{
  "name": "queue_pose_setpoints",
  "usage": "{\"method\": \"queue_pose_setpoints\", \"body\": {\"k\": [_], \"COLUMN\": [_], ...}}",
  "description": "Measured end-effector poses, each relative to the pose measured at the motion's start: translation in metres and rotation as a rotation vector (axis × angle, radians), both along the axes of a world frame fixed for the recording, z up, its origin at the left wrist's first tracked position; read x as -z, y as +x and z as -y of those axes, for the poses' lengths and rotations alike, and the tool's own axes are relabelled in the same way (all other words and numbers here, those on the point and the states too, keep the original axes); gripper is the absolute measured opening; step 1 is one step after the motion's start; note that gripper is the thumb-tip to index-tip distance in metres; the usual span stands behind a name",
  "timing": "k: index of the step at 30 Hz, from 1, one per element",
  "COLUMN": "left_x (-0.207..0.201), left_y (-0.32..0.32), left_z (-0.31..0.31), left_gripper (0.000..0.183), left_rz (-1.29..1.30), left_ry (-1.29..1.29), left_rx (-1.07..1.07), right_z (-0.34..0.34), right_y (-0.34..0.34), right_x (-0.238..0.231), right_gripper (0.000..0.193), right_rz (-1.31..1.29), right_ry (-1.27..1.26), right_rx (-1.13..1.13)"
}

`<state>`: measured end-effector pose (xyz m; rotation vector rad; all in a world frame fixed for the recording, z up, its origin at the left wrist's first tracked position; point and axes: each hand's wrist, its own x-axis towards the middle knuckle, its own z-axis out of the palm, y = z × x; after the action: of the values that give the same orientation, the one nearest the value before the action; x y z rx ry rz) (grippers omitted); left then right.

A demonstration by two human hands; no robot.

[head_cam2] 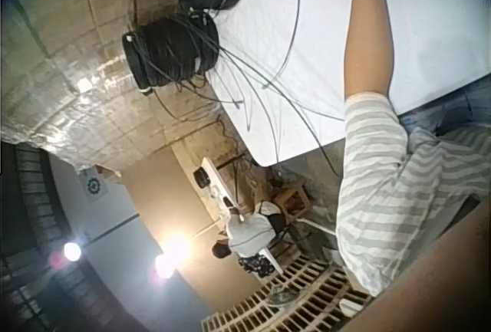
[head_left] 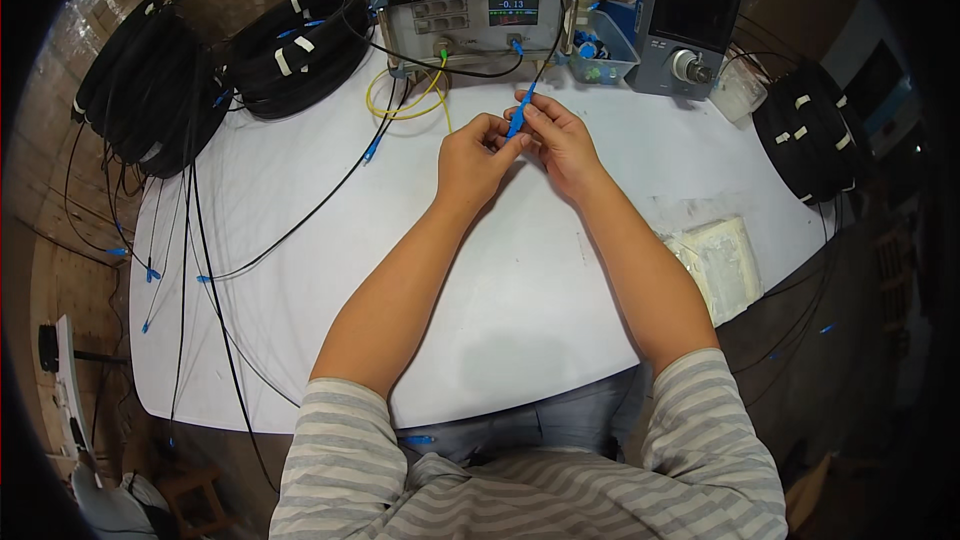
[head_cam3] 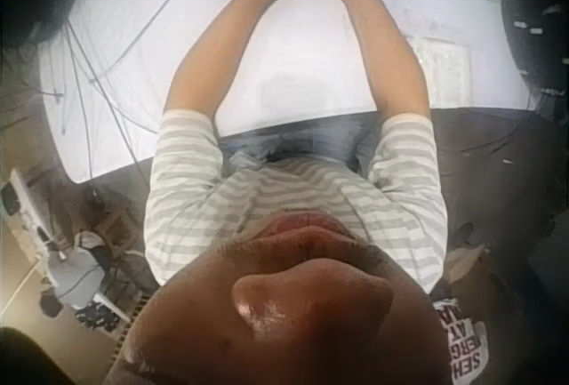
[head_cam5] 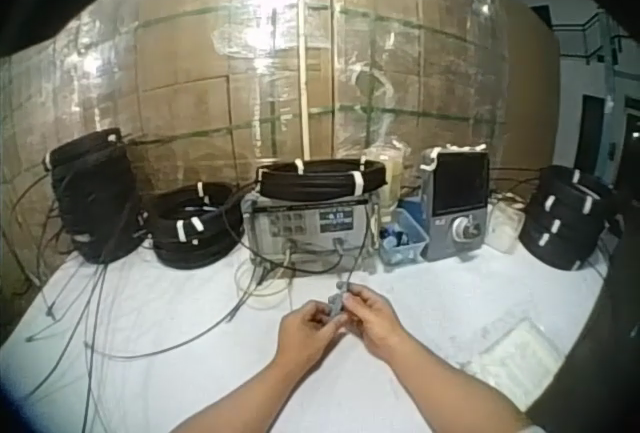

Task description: Testing and configuring electronic connectors using an oscilloscope and testing equipment on a workbench.

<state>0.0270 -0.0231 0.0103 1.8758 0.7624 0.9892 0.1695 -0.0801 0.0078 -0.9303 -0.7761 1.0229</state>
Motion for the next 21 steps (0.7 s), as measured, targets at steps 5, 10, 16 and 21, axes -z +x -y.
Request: {"method": "queue_pose_setpoints", "body": {"k": [5,10,16,21], "left_x": [0.0028,0.0025,0.0036,0.0081], "left_y": [0.0015,0.0022,0.0029,0.0052], "left_z": [-0.002,-0.0012,-0.0025,-0.0027], "left_gripper": [0.024,0.024,0.021,0.021], "left_rz": [0.004,-0.001,0.044,0.096], "left_ry": [0.007,0.013,0.04,0.069], "left_rx": [0.02,0.007,-0.006,0.024], "right_z": [-0.0003,0.0001,-0.0006,-0.0013], "right_y": [0.0014,0.0009,-0.0023,0.0012], "right_x": [0.0029,0.0016,0.0003,0.0043], "right_gripper": [0.038,0.038,0.032,0.024], "right_rz": [0.004,-0.001,-0.009,-0.024], "right_ry": [-0.021,-0.014,-0.004,0.051], "right_rx": [0.026,0.041,0.068,0.061]}}
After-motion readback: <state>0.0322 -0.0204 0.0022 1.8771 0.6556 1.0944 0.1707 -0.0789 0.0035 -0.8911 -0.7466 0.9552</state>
